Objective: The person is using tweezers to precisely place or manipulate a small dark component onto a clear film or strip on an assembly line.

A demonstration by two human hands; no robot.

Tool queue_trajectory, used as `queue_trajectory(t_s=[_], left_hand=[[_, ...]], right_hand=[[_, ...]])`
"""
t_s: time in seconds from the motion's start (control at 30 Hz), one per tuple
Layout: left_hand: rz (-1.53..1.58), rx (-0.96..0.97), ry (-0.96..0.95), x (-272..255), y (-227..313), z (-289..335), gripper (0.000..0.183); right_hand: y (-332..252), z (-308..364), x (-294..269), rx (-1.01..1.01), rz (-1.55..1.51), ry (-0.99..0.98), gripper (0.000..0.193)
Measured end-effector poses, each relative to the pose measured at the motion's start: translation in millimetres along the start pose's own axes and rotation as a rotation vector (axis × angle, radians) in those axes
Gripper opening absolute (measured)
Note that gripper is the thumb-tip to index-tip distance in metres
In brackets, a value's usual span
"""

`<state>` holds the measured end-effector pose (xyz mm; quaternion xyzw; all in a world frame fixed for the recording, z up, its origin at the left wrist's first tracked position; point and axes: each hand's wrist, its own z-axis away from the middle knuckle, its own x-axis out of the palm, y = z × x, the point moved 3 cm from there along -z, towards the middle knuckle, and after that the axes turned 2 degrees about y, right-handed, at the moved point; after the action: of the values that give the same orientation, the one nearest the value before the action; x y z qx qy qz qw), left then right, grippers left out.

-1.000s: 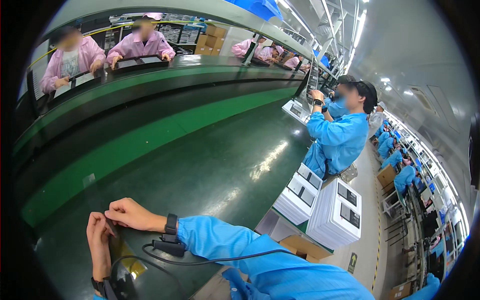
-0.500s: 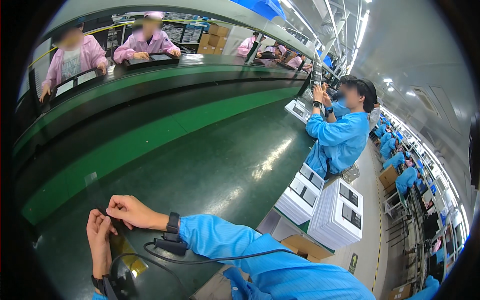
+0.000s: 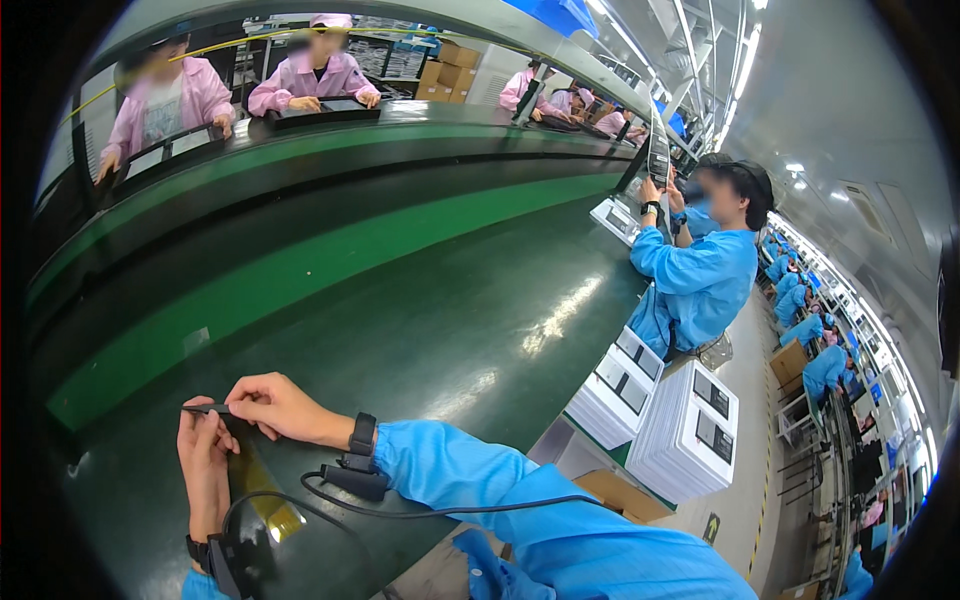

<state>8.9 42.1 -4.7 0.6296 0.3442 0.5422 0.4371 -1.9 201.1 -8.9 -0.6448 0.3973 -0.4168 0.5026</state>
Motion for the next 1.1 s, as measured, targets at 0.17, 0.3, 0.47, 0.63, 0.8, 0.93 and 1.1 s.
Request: queue_trajectory(t_s=[0.17, 0.3, 0.47, 0.63, 0.8, 0.93, 1.1], left_hand=[[-0.024, -0.024, -0.036, -9, 7, 0, 0.017], [-0.181, -0.037, -0.093, -13, 15, 8, 0.016], [-0.215, -0.059, -0.199, 8, 6, 3, 0.019], [-0.179, -0.053, -0.219, -4, -3, 5, 0.022], [-0.223, -0.038, -0.241, -3, 1, 5, 0.028], [-0.227, -0.045, -0.225, -4, 1, 6, 0.028], [-0.644, 0.421, 0.121, -8, 22, 10, 0.017]], right_hand=[[-20, -1, 1, 0.029, -0.201, 0.06, 0.018], [-23, -3, 9, 0.025, -0.202, 0.123, 0.023], [-24, 3, -12, 0.018, -0.124, 0.186, 0.027], [-14, 3, 9, 0.053, -0.056, -0.002, 0.028], [-12, 1, 5, 0.065, 0.0, 0.045, 0.021], [-13, -1, 5, 0.08, -0.045, 0.083, 0.022], [-11, -1, -10, 0.002, -0.018, 0.328, 0.021]])
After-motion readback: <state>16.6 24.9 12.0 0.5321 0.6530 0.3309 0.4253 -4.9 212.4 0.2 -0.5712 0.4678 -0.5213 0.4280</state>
